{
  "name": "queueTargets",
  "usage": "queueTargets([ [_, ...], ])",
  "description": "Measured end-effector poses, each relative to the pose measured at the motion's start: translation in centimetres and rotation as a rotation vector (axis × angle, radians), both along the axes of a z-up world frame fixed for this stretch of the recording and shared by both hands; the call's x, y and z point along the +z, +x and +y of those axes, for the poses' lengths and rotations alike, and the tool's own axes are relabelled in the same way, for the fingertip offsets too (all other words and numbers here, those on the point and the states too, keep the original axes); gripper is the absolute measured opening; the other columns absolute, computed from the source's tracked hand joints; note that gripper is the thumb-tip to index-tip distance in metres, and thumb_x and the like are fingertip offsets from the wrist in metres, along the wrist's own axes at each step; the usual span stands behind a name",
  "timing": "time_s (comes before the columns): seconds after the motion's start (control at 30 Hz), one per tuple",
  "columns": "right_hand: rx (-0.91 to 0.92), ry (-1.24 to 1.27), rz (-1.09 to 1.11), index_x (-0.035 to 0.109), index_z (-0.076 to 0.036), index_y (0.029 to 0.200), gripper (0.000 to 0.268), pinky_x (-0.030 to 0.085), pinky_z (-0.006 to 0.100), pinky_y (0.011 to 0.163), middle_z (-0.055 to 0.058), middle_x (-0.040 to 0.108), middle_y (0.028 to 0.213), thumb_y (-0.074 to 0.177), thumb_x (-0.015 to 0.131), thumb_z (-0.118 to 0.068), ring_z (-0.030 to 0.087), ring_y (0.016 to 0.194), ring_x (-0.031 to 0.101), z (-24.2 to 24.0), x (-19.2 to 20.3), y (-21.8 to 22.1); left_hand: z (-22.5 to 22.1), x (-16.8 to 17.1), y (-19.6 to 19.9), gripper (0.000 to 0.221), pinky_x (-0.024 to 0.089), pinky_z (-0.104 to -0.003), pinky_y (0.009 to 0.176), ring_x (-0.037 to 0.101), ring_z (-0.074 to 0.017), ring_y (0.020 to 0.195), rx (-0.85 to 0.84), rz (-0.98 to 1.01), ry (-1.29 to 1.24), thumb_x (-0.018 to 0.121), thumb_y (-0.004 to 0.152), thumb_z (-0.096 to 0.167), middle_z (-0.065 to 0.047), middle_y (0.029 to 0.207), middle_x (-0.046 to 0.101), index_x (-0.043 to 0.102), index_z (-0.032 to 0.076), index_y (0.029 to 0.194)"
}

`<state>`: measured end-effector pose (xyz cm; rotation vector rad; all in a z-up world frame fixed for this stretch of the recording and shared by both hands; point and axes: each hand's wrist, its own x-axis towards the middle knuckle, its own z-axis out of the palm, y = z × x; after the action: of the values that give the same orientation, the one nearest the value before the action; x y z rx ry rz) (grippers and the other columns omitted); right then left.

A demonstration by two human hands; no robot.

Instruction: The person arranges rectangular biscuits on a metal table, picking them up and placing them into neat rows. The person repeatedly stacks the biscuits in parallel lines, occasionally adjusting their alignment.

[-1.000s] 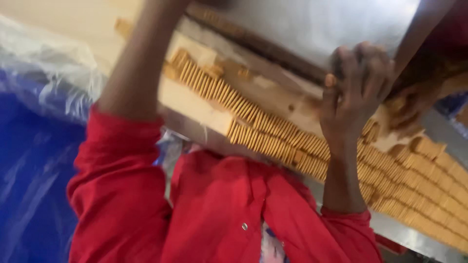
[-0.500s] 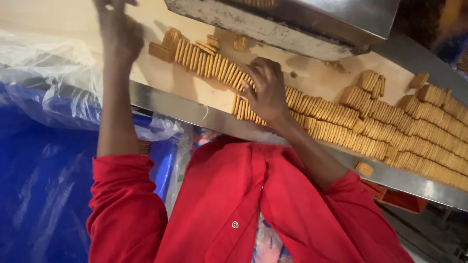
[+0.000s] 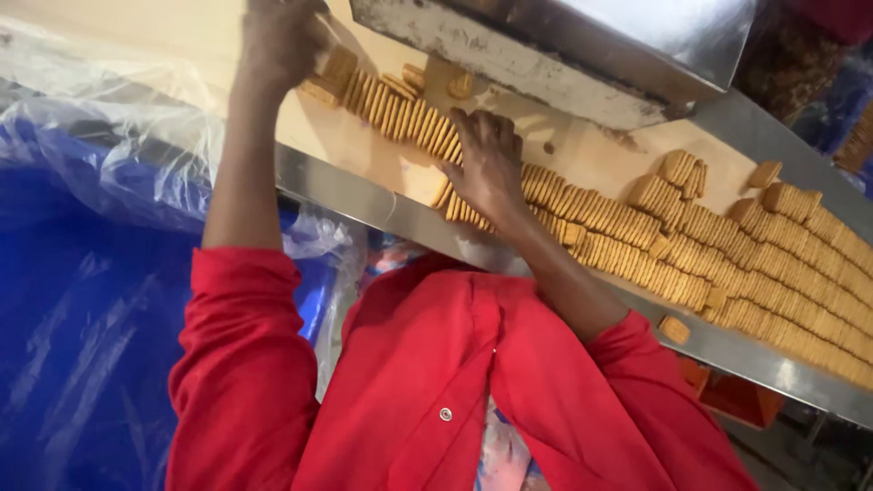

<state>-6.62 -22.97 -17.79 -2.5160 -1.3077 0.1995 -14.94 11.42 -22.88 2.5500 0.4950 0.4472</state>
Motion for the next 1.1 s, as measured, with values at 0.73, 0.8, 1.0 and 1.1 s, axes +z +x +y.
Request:
queueTargets([
  [0.73, 0.010, 0.078, 0.028, 0.039, -0.015, 0.149, 0.095, 0.045, 0.063, 0.090, 0.026, 0.043, 0.139, 0.073, 0.088, -0.042, 0.048, 0.123, 0.042, 8.2, -1.6, -0.9, -6.4, 6.0, -3.5, 0.088, 0.041, -0.054, 0.099, 0.045, -0.0397, 0.126, -0.165, 0.324, 0.040, 0.095, 0.053, 0.031, -0.010, 0.130, 0.058, 0.063, 0.022, 0.134],
  [0.8, -0.048, -0.086, 0.127, 0.041, -0.026, 0.150, 0.088, 0.045, 0.061, 0.091, 0.016, 0.048, 0.136, 0.076, 0.085, -0.039, 0.041, 0.125, 0.045, 8.5, -2.1, -1.5, -7.3, 5.3, -3.7, 0.071, 0.043, -0.055, 0.099, 0.044, -0.0386, 0.130, -0.132, 0.317, 0.071, 0.092, 0.069, 0.036, -0.010, 0.131, 0.058, 0.065, 0.029, 0.134],
  [1.0, -0.036, -0.023, 0.042, 0.037, -0.020, 0.155, 0.085, 0.039, 0.066, 0.098, 0.017, 0.038, 0.155, 0.084, 0.081, -0.036, 0.046, 0.137, 0.035, 9.2, -1.0, -1.5, -9.4, 8.9, -2.5, 0.061, 0.038, -0.069, 0.093, 0.046, -0.0413, 0.125, -0.109, 0.342, 0.087, 0.089, 0.070, 0.041, -0.010, 0.126, 0.059, 0.067, 0.031, 0.126],
  [1.1, 0.035, 0.049, -0.092, 0.040, -0.020, 0.151, 0.082, 0.034, 0.069, 0.100, 0.016, 0.038, 0.155, 0.080, 0.080, -0.021, 0.047, 0.138, 0.030, 7.3, 3.8, -0.7, -11.6, 14.6, -2.0, 0.062, 0.039, -0.065, 0.101, 0.048, -0.0398, 0.127, -0.040, 0.476, -0.014, 0.089, 0.069, 0.041, -0.005, 0.131, 0.061, 0.067, 0.030, 0.126],
])
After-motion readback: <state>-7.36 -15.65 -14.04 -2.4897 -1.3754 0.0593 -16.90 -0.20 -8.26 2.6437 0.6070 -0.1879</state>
